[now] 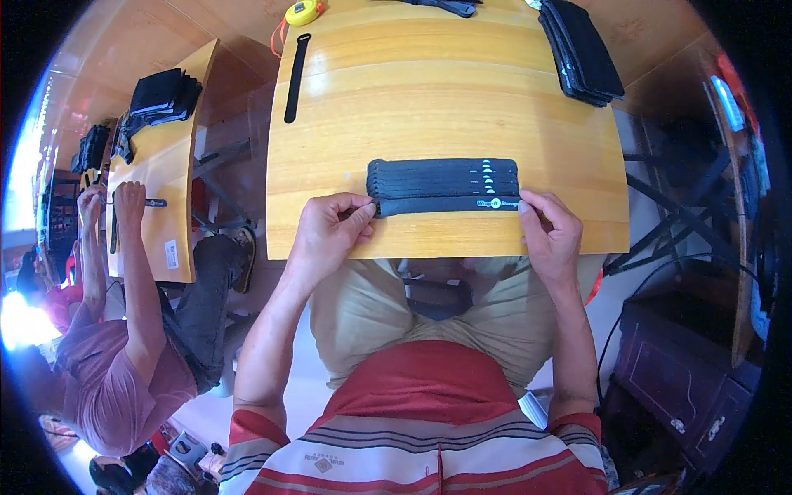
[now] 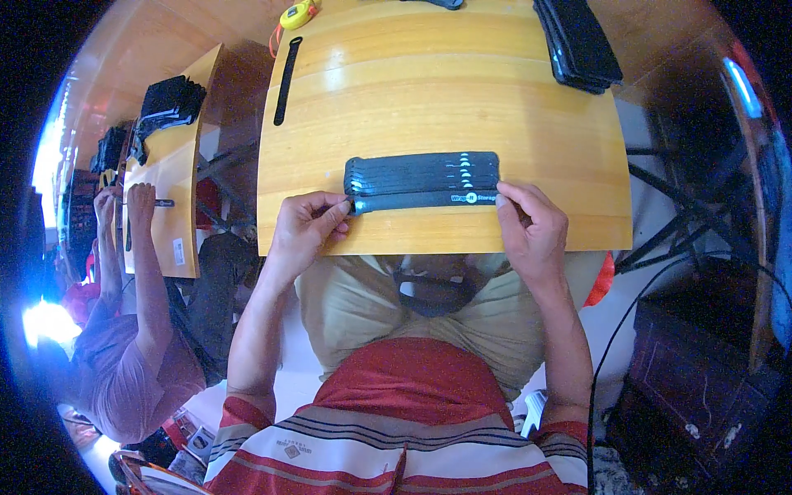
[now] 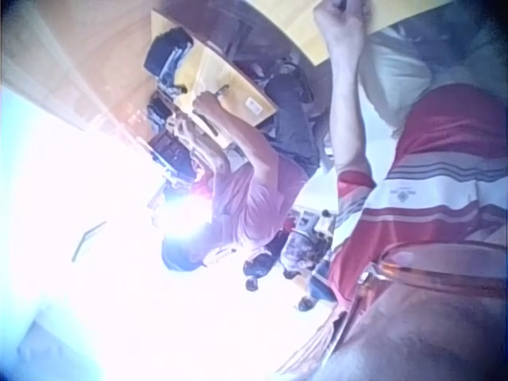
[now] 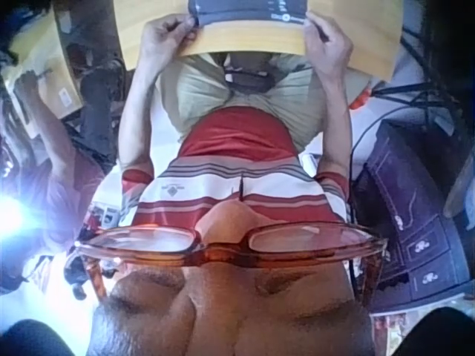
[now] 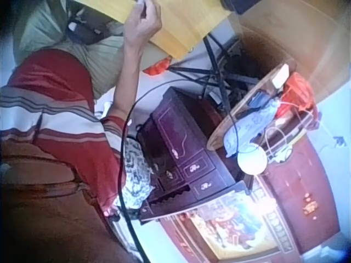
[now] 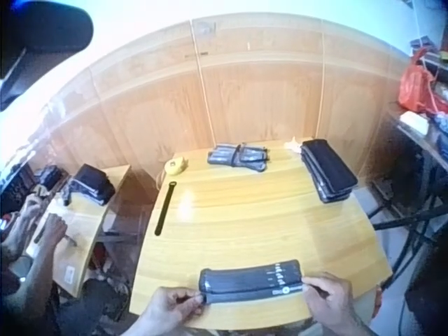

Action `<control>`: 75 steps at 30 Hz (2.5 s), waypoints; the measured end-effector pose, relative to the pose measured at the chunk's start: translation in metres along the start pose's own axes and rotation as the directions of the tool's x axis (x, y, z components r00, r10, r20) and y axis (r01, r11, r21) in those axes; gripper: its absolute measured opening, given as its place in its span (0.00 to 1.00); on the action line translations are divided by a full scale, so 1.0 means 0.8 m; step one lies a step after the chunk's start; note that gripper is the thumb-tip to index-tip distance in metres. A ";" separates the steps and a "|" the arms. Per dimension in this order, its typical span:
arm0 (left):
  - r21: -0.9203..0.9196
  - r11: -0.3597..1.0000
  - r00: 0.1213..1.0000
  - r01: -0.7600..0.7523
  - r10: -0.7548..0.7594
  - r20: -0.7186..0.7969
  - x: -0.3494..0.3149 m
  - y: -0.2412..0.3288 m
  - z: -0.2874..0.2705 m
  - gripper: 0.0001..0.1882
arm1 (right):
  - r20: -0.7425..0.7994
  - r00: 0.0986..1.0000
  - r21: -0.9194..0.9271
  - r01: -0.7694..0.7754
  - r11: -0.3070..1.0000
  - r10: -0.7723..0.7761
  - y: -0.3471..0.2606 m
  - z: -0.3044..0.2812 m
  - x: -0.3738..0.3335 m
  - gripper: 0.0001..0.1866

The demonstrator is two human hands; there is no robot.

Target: The recorder is arranging and stacking small black textile straps into a holder or template on a wooden desk.

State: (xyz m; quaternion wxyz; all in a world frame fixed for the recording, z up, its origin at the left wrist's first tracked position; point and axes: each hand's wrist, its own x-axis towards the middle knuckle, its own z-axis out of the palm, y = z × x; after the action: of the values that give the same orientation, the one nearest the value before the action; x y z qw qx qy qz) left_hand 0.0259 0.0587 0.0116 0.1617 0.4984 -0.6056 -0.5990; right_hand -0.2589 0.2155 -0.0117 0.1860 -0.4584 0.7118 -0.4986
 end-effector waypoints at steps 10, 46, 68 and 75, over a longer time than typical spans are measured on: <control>0.014 1.000 1.000 0.009 -0.009 0.001 0.005 -0.003 -0.004 0.08 | -0.007 0.999 -0.054 0.048 0.997 -0.049 -0.007 0.001 0.001 0.08; 0.021 0.999 0.999 0.025 -0.026 0.024 0.008 -0.001 -0.010 0.08 | -0.016 0.996 -0.097 0.088 0.991 -0.090 -0.001 0.007 -0.001 0.08; 0.014 1.000 0.999 0.021 -0.022 0.025 0.010 0.001 -0.009 0.07 | -0.031 0.985 -0.181 0.162 0.970 -0.171 -0.001 0.009 -0.001 0.07; 0.037 0.999 0.999 0.026 -0.027 0.026 0.010 0.004 -0.010 0.07 | -0.033 0.984 -0.190 0.167 0.967 -0.177 -0.005 0.010 0.000 0.08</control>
State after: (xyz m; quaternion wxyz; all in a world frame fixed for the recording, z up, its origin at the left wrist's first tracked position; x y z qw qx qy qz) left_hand 0.0271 0.0475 0.0134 0.1367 0.5011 -0.6119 -0.5965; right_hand -0.2516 0.2109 -0.0116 0.0807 -0.5213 0.7173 -0.4553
